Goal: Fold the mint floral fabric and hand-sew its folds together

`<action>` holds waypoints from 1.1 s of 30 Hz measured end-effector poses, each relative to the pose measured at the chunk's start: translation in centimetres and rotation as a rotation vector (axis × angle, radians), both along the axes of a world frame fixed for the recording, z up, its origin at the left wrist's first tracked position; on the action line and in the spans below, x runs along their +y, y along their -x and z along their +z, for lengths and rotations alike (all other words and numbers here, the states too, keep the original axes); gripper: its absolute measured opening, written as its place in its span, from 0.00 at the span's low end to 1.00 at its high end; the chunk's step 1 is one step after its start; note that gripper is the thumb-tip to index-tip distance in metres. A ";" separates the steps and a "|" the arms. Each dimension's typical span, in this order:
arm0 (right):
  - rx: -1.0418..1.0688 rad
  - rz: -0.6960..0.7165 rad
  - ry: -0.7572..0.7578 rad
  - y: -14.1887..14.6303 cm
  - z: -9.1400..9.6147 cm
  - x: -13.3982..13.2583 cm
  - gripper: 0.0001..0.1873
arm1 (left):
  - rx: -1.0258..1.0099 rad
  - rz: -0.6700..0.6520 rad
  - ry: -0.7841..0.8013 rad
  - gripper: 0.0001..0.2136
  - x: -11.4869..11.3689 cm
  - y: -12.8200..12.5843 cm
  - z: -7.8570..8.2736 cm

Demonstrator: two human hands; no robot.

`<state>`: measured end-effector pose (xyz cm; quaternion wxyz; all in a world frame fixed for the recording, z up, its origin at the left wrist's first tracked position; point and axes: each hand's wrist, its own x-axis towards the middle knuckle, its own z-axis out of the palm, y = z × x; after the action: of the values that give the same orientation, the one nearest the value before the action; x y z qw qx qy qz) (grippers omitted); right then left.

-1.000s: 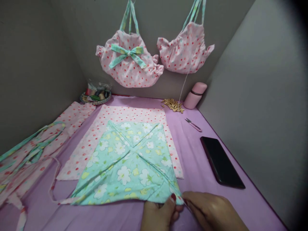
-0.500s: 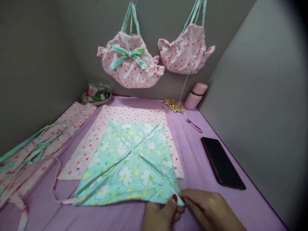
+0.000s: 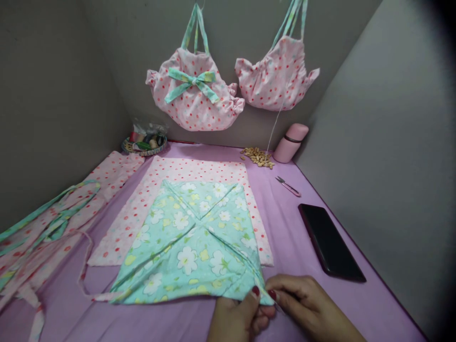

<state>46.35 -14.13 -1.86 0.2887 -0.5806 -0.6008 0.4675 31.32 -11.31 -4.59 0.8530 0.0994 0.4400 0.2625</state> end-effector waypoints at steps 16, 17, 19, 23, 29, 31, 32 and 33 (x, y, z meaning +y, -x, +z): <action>0.050 -0.010 -0.002 0.9 -1.3 -0.6 0.11 | -0.019 -0.006 -0.066 0.17 0.2 -0.2 0.0; 0.072 -0.028 0.007 1.1 -1.4 -0.7 0.11 | -0.018 -0.002 -0.073 0.17 0.2 -0.2 0.0; 0.088 -0.059 0.026 1.2 -1.4 -0.9 0.12 | -0.003 0.016 -0.089 0.18 0.1 -0.3 0.0; -0.136 -0.087 -0.173 1.3 -0.4 -0.6 0.08 | 0.001 0.059 -0.129 0.19 -0.2 -0.7 -0.2; -0.374 0.047 -0.341 2.4 1.2 0.3 0.09 | -0.062 0.110 -0.275 0.16 -0.6 -0.8 0.2; -0.406 0.048 -0.397 3.0 1.4 0.4 0.11 | -0.051 0.121 -0.324 0.14 -0.8 -0.6 0.4; -0.405 0.039 -0.442 3.3 1.5 0.4 0.12 | -0.047 0.127 -0.344 0.13 -0.9 -0.5 0.5; -0.385 0.025 -0.492 3.5 1.7 0.3 0.12 | -0.042 0.132 -0.360 0.11 -1.0 -0.5 0.6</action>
<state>42.82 -13.78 -0.15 0.2958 -0.5639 -0.7465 0.1930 31.78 -12.35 -4.03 0.8114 0.2155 0.3736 0.3945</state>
